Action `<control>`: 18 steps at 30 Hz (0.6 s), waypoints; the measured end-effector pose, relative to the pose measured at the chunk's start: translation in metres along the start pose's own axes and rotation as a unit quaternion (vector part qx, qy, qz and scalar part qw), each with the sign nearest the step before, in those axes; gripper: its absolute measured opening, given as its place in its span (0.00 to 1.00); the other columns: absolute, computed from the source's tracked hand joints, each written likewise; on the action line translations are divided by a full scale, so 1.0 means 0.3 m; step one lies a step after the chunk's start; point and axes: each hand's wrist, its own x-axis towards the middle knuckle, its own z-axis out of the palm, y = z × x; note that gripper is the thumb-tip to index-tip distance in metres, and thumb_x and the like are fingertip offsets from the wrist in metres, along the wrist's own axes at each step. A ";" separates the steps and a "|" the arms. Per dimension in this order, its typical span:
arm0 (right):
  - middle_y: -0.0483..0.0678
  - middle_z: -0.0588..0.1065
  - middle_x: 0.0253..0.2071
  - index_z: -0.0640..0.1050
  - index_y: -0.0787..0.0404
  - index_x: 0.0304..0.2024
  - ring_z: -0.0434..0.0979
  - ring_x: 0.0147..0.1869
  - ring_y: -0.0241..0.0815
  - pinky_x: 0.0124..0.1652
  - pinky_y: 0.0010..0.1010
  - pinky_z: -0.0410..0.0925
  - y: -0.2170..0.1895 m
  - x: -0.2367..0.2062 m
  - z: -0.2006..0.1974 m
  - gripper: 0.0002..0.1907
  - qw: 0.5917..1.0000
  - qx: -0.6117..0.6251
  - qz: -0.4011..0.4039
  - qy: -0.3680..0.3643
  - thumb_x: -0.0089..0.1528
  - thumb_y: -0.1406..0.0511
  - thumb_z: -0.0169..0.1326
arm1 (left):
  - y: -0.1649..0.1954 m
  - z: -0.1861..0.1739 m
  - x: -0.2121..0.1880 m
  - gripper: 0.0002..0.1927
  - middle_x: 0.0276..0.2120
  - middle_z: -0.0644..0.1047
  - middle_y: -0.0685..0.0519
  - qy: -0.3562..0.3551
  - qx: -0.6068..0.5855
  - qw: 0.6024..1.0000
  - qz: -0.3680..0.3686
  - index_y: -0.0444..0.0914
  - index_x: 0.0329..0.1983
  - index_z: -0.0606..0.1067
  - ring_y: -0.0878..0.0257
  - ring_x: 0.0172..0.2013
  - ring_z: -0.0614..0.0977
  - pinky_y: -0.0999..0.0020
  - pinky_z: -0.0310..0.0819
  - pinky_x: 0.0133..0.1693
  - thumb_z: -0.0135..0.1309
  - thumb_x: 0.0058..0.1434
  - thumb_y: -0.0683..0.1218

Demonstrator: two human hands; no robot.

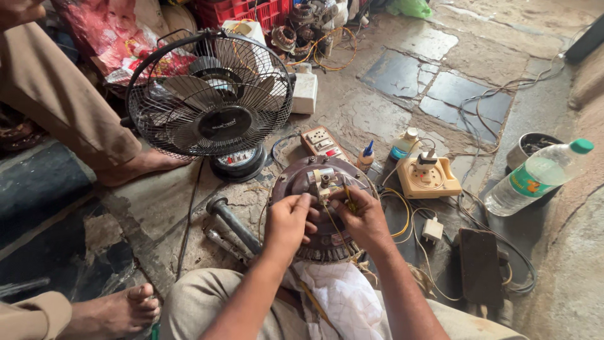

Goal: The person sits on the floor and works on a disassembled electric fan motor. They strip and twist yellow wires, connect them to terminals on the motor, and use a screwdriver to tighten connections. The person repeatedly adjusts and secures the wiring on the motor housing.

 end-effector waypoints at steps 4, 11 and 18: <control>0.42 0.79 0.35 0.81 0.63 0.42 0.75 0.40 0.29 0.41 0.24 0.70 -0.004 0.000 -0.002 0.06 1.000 0.014 -0.003 -0.008 0.62 0.73 0.59 | -0.021 -0.004 0.039 0.15 0.27 0.81 0.56 -0.086 -0.113 0.981 -0.129 0.36 0.40 0.81 0.68 0.20 0.78 0.74 0.67 0.19 0.57 0.65 0.54; 0.42 0.79 0.36 0.82 0.62 0.42 0.76 0.41 0.30 0.43 0.25 0.71 -0.005 -0.002 -0.005 0.07 1.000 -0.002 -0.004 -0.014 0.62 0.72 0.60 | -0.074 0.038 0.050 0.11 0.27 0.80 0.56 -0.053 -0.142 0.980 -0.128 0.37 0.37 0.79 0.70 0.23 0.79 0.75 0.71 0.21 0.61 0.63 0.50; 0.43 0.80 0.37 0.83 0.62 0.42 0.77 0.41 0.31 0.43 0.26 0.72 -0.021 -0.002 -0.002 0.08 0.999 -0.028 -0.019 -0.010 0.61 0.73 0.60 | -0.065 0.107 0.021 0.09 0.30 0.81 0.48 0.076 0.110 0.987 0.094 0.36 0.39 0.77 0.54 0.29 0.83 0.60 0.76 0.29 0.56 0.66 0.47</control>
